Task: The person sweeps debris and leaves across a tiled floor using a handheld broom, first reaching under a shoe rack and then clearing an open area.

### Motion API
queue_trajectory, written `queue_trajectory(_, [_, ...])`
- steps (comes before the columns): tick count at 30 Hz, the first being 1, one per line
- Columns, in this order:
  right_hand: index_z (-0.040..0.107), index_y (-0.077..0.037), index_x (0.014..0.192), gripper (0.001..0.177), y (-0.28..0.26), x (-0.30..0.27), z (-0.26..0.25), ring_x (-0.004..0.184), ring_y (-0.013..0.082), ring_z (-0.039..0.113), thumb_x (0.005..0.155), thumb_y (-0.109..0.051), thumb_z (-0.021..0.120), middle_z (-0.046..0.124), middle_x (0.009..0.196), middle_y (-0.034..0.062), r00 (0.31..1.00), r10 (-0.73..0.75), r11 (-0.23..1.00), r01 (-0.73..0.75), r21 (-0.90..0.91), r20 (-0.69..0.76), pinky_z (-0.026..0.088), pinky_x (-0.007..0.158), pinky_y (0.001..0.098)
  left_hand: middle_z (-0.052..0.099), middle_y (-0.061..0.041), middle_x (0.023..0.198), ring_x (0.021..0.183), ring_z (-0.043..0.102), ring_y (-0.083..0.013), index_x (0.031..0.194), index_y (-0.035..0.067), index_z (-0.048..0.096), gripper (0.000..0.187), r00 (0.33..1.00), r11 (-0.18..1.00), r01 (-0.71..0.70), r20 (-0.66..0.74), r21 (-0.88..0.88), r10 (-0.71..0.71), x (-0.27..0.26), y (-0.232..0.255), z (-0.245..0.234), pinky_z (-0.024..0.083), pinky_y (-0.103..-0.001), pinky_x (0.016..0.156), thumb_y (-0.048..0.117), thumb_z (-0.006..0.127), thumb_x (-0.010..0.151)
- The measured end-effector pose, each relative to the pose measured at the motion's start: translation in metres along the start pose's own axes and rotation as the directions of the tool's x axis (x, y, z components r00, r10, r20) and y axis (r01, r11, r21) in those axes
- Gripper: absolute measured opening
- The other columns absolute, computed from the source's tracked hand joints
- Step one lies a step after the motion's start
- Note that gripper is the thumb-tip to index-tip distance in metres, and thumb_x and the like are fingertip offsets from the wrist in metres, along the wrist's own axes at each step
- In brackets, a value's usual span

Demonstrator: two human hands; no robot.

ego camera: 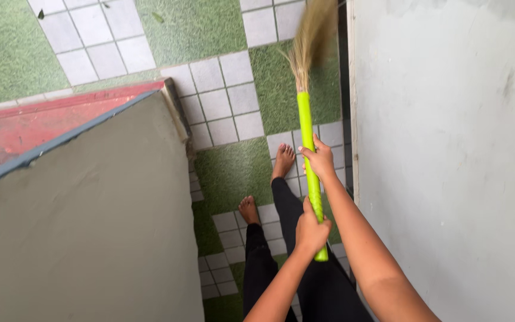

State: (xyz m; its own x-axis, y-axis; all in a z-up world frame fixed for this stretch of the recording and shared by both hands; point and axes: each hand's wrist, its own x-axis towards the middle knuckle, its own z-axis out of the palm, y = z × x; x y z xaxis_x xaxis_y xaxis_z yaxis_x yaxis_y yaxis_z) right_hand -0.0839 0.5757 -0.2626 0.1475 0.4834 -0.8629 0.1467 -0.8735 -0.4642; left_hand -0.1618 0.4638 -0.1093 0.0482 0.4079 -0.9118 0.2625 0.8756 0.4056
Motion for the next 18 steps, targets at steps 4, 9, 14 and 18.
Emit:
queue_trajectory(4, [0.035, -0.019, 0.16, 0.082, -0.042, -0.01, -0.03, 0.048, 0.0139, 0.059, 0.089, -0.012, 0.074, 0.062, 0.077, 0.0062, 0.991, -0.083, 0.989, 0.068, 0.129, 0.107, 0.05, 0.04, 0.0319, 0.066, -0.028, 0.103, 0.092, 0.069, -0.0452, 0.158, -0.001, 0.007, 0.105, 0.987, 0.987, -0.159, 0.016, -0.015, 0.159, -0.007, 0.021, 0.03, 0.057, -0.049, 0.08, 0.009, 0.071, 0.075])
queue_trajectory(9, [0.038, -0.017, 0.161, 0.081, -0.044, -0.053, -0.05, 0.045, 0.0149, 0.056, 0.089, -0.012, 0.074, 0.063, 0.079, 0.005, 0.991, -0.132, 0.984, 0.128, 0.127, 0.024, 0.047, 0.038, 0.0318, 0.067, -0.028, 0.109, 0.098, 0.069, -0.046, 0.157, 0.0, 0.006, 0.103, 0.985, 0.984, -0.171, 0.014, -0.041, 0.172, -0.04, 0.024, 0.04, 0.056, -0.049, 0.085, 0.007, 0.071, 0.079])
queue_trajectory(14, [0.039, -0.015, 0.16, 0.078, -0.039, -0.01, -0.02, 0.045, 0.0151, 0.055, 0.09, -0.014, 0.074, 0.06, 0.075, 0.0057, 0.995, -0.059, 0.945, 0.08, 0.318, -0.075, 0.045, 0.036, 0.0326, 0.073, -0.025, 0.098, 0.09, 0.074, -0.041, 0.161, 0.012, 0.025, 0.082, 1.0, 1.0, -0.008, 0.03, 0.01, 0.008, -0.008, 0.04, -0.015, 0.059, -0.047, 0.079, 0.014, 0.06, 0.087])
queue_trajectory(18, [0.033, -0.02, 0.161, 0.083, -0.069, 0.044, 0.007, 0.046, 0.0156, 0.057, 0.09, -0.013, 0.075, 0.061, 0.074, 0.0078, 0.993, -0.035, 0.973, 0.007, 0.23, 0.116, 0.05, 0.038, 0.0326, 0.069, -0.029, 0.102, 0.097, 0.07, -0.0447, 0.158, -0.001, 0.014, 0.091, 0.998, 0.994, -0.052, -0.017, 0.092, 0.054, 0.039, 0.065, -0.026, 0.055, -0.05, 0.084, 0.013, 0.067, 0.085])
